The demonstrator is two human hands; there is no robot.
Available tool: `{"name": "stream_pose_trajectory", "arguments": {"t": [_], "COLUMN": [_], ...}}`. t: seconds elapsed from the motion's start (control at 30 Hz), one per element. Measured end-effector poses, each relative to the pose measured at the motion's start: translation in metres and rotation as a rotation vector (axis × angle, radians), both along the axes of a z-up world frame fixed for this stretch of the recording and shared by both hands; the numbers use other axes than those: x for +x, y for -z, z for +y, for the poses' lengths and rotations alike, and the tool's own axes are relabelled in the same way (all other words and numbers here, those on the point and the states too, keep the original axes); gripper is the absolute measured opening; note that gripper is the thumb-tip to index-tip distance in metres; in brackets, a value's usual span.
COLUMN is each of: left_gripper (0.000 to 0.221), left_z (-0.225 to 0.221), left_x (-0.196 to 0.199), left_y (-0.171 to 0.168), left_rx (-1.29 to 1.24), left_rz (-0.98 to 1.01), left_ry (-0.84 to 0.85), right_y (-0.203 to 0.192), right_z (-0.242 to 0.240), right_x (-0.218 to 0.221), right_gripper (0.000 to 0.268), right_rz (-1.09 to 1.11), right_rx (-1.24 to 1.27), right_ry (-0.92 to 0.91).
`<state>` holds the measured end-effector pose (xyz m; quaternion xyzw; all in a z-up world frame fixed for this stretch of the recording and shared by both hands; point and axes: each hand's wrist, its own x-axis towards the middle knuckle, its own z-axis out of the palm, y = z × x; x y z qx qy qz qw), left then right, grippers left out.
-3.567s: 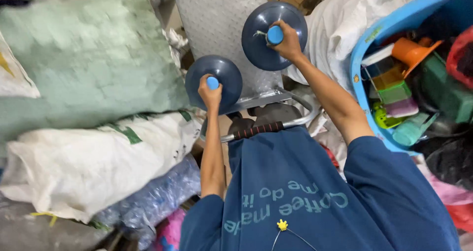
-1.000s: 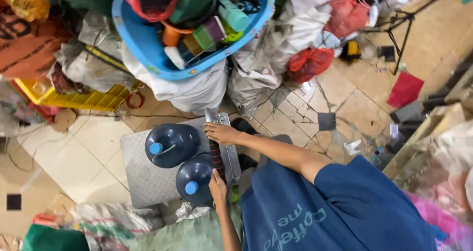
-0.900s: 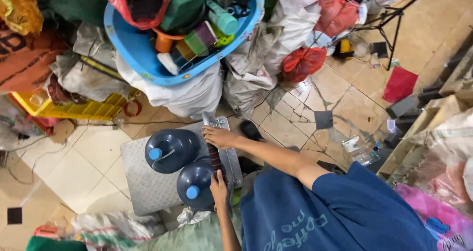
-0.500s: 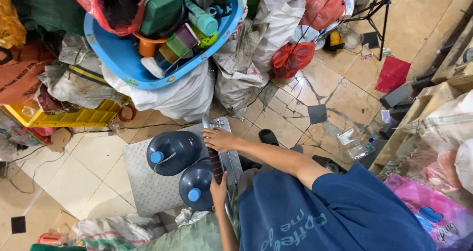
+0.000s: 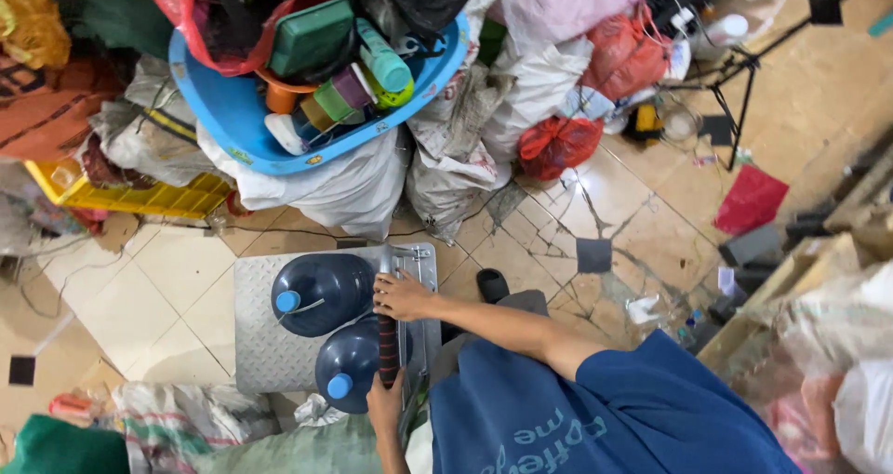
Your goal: The person lifts a large woven sack and places it onto a metal hand truck. They then maneuver the hand truck through a cluttered room filled with bags and cardboard, pick up a second sack, and load it onto the hand truck. Finally, they pick up two large blue water jugs and place them on the hand truck as well.
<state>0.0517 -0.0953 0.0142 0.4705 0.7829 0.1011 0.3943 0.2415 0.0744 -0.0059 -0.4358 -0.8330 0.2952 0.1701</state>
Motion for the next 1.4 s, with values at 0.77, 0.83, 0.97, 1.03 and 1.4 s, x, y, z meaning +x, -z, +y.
{"name": "stream_pose_trajectory", "arguments": {"t": [0.77, 0.83, 0.97, 1.03, 1.4], "left_gripper": [0.034, 0.033, 0.028, 0.032, 0.041], "left_z": [-0.013, -0.003, 0.001, 0.010, 0.045], "left_x": [0.028, 0.025, 0.003, -0.001, -0.048], "left_y": [-0.003, 0.000, 0.021, 0.019, 0.017], "left_rx": [0.128, 0.144, 0.200, 0.181, 0.242], "left_rz": [0.567, 0.535, 0.479, 0.433, 0.334], "left_ry": [-0.047, -0.071, -0.034, -0.052, -0.067], "right_y": [0.056, 0.051, 0.027, 0.024, 0.050], "right_z": [-0.032, -0.009, 0.027, 0.042, 0.093], "right_x": [-0.053, -0.073, -0.108, -0.119, -0.173], "right_gripper": [0.039, 0.032, 0.039, 0.034, 0.029], "right_rz": [-0.194, -0.368, -0.714, -0.820, -0.981], "right_rx": [0.232, 0.137, -0.145, -0.284, -0.797], "right_ry": [-0.573, -0.650, -0.976, -1.029, -1.054]}}
